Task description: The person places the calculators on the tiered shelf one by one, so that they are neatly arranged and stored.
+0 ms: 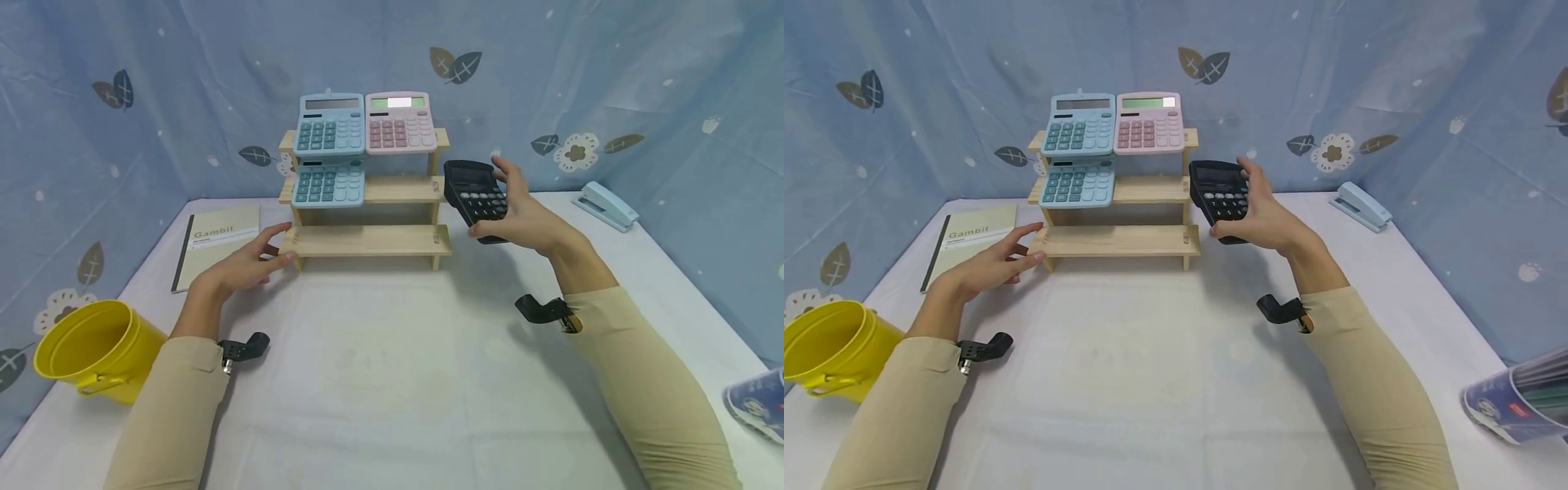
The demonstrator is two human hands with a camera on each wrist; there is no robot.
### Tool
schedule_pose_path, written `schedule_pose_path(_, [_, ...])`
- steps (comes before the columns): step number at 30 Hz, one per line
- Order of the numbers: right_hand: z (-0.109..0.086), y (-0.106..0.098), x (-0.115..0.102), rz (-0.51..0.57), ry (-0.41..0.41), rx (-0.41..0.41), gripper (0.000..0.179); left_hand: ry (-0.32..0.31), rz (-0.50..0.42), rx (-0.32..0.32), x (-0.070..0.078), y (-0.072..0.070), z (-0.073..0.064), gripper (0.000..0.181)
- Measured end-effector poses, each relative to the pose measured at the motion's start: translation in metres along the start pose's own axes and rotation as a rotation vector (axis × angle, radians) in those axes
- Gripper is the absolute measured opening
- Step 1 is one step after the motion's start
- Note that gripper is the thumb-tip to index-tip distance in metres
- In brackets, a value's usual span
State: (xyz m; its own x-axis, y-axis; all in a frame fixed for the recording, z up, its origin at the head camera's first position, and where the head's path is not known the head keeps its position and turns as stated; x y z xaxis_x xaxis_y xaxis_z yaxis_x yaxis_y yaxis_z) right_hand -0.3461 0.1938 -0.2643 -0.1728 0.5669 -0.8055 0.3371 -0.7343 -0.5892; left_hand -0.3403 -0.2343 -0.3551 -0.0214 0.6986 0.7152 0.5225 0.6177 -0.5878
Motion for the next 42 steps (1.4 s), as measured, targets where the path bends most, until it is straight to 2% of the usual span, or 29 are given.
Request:
schedule_pose_path(4, [-0.002,0.007,-0.012,-0.022,-0.019,-0.025,0.127,0.014,-0.007,-0.002,-0.001,0.001,0.003,0.089])
schedule_pose_path(12, [0.002,0.026,-0.037,-0.068,-0.109,-0.061,0.123,0.031,0.002,-0.004,-0.001,-0.001,0.000,0.087])
schedule_pose_path(18, [0.008,0.036,-0.043,-0.168,-0.086,-0.049,0.117,0.035,0.017,-0.002,0.002,0.001,0.000,0.085])
schedule_pose_path(27, [0.017,0.047,-0.057,-0.303,-0.063,-0.044,0.111,0.002,0.023,0.008,-0.001,0.000,0.000,0.088])
schedule_pose_path(35, [0.026,0.057,-0.066,-0.369,-0.046,-0.024,0.110,-0.010,0.014,0.012,-0.003,0.001,-0.001,0.088])
schedule_pose_path(42, [0.035,0.062,-0.068,-0.423,-0.023,0.020,0.108,0.020,0.010,0.003,0.000,0.001,0.000,0.086])
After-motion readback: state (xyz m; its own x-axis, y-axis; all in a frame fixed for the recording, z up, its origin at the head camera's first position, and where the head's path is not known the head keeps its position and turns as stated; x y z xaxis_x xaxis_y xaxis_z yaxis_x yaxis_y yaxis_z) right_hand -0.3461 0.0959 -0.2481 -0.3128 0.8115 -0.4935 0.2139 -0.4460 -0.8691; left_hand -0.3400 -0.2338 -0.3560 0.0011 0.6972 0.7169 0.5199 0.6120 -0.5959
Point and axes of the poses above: each hand's wrist, its own z-axis towards the middle knuckle, its own y-axis out of the palm, x = y × z, the point moved 9 cm from there along z, towards the middle knuckle, and after that the axes turned 9 degrees about -x, right-handed, at the moved point
